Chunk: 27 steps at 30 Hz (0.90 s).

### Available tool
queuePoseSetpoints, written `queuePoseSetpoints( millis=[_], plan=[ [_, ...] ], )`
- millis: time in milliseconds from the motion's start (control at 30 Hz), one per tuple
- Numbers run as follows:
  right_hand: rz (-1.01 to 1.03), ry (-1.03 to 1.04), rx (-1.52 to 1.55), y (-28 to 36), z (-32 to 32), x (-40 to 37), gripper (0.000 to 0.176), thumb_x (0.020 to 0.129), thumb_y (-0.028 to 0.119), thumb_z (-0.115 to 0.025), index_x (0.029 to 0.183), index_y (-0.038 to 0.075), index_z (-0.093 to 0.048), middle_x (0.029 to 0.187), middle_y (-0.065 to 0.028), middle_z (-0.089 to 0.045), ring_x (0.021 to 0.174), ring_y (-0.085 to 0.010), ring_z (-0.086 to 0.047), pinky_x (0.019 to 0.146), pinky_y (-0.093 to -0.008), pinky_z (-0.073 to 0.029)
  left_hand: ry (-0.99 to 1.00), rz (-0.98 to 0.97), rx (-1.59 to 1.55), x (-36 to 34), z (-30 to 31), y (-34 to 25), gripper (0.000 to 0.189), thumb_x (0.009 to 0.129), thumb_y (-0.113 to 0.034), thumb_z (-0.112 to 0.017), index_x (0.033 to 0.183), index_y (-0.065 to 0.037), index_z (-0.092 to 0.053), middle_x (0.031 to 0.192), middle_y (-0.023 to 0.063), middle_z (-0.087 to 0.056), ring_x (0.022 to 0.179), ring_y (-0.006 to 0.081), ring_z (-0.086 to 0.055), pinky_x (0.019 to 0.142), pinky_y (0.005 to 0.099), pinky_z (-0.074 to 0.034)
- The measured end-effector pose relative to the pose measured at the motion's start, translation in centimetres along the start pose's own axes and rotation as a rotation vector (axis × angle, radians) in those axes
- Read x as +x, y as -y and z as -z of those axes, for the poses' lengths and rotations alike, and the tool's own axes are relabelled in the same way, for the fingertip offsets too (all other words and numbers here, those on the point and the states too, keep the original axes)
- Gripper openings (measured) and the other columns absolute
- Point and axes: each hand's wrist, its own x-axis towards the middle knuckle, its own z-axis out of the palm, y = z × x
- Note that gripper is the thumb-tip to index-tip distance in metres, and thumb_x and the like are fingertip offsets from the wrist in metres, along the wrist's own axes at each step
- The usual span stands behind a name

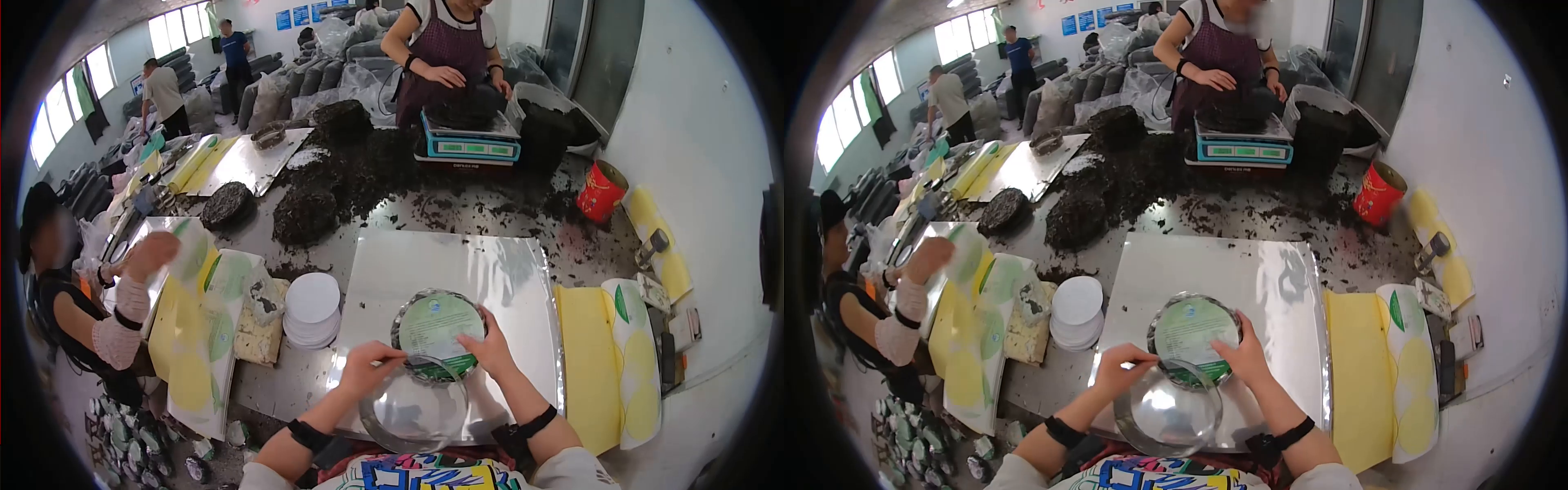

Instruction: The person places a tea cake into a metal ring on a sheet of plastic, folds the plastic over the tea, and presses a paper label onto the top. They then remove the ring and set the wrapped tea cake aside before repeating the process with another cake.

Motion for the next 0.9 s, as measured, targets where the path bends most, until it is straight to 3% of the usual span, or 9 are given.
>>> queuePoseSetpoints(
  millis=[133,200,367,467,500,533,600,800,900],
  plan=[
    [0.751,-0.232,-0.455,3.8,1.5,2.0,0.070,0.068,0.011,-0.070,0.133,0.003,-0.046,0.128,-0.0174,-0.049,0.122,-0.0347,-0.047,0.106,-0.0430,-0.036,0.296,-0.023,0.166,1.9,-1.5,-1.2,0.015,0.087,-0.012,-0.067,0.098,-0.004,-0.072,0.085,0.0083,-0.070,0.078,0.0152,-0.067,0.071,0.0258,-0.053],
    [0.990,0.173,-0.883,1.2,2.8,2.9,0.071,0.066,0.011,-0.069,0.133,0.004,-0.047,0.128,-0.0157,-0.050,0.122,-0.0321,-0.048,0.107,-0.0465,-0.035,0.337,0.124,0.104,2.2,-1.1,-0.4,0.019,0.091,-0.015,-0.063,0.103,-0.003,-0.070,0.089,0.0088,-0.071,0.081,0.0142,-0.067,0.072,0.0258,-0.053],
    [0.385,-0.130,-0.284,-1.6,5.6,1.8,0.064,0.082,0.020,-0.069,0.137,0.001,-0.042,0.137,-0.0171,-0.049,0.132,-0.0321,-0.040,0.112,-0.0411,-0.027,0.112,0.471,-0.107,3.9,0.8,4.6,0.032,0.099,-0.023,-0.051,0.118,0.000,-0.063,0.104,0.0124,-0.070,0.095,0.0157,-0.066,0.081,0.0290,-0.052],
    [-0.053,-0.244,0.121,-9.1,3.2,8.4,0.068,0.087,0.022,-0.064,0.142,-0.002,-0.032,0.138,-0.0203,-0.046,0.130,-0.0295,-0.042,0.109,-0.0380,-0.031,0.213,0.091,0.384,4.9,-0.2,11.8,0.044,0.095,-0.018,-0.052,0.134,0.001,-0.044,0.127,0.0206,-0.057,0.112,0.0341,-0.056,0.095,0.0392,-0.045],
    [-0.155,0.080,0.388,-5.2,2.2,8.5,0.072,0.088,0.025,-0.066,0.144,-0.002,-0.029,0.141,-0.0164,-0.042,0.131,-0.0253,-0.040,0.109,-0.0358,-0.032,0.271,-0.010,0.546,6.0,-1.6,12.4,0.048,0.095,-0.018,-0.052,0.137,0.000,-0.041,0.132,0.0215,-0.053,0.118,0.0356,-0.052,0.098,0.0407,-0.042],
    [-0.090,0.201,0.381,-2.5,0.6,8.3,0.072,0.087,0.022,-0.066,0.144,-0.002,-0.029,0.140,-0.0152,-0.042,0.129,-0.0244,-0.040,0.108,-0.0358,-0.032,0.138,0.480,-0.055,8.2,-1.7,6.9,0.054,0.094,-0.027,-0.055,0.139,-0.001,-0.039,0.133,0.0203,-0.052,0.117,0.0316,-0.054,0.096,0.0394,-0.044],
    [0.015,0.426,0.425,1.3,-2.5,7.5,0.070,0.084,0.016,-0.067,0.143,0.000,-0.031,0.136,-0.0126,-0.045,0.124,-0.0228,-0.044,0.105,-0.0352,-0.036,-0.312,0.437,-0.539,6.4,1.1,2.8,0.067,0.093,-0.036,-0.061,0.144,-0.004,-0.033,0.130,0.0140,-0.053,0.113,0.0206,-0.054,0.094,0.0319,-0.045],
    [0.123,0.881,0.177,5.6,-7.1,3.7,0.036,0.086,0.008,-0.058,0.122,0.000,-0.055,0.109,-0.0120,-0.065,0.104,-0.0197,-0.060,0.096,-0.0336,-0.043,-0.603,0.389,-0.386,-16.7,13.9,-0.3,0.057,0.095,-0.022,-0.057,0.146,-0.013,-0.033,0.119,0.0073,-0.055,0.106,0.0161,-0.054,0.094,0.0311,-0.043],
    [0.231,0.878,-0.002,6.2,-8.2,2.0,0.032,0.088,0.004,-0.056,0.119,-0.001,-0.055,0.108,-0.0108,-0.063,0.103,-0.0186,-0.060,0.094,-0.0322,-0.045,-1.235,0.481,-0.438,-35.0,11.6,2.6,0.053,0.095,-0.034,-0.048,0.139,-0.005,-0.037,0.117,0.0097,-0.056,0.112,0.0192,-0.050,0.101,0.0344,-0.036]
  ],
)
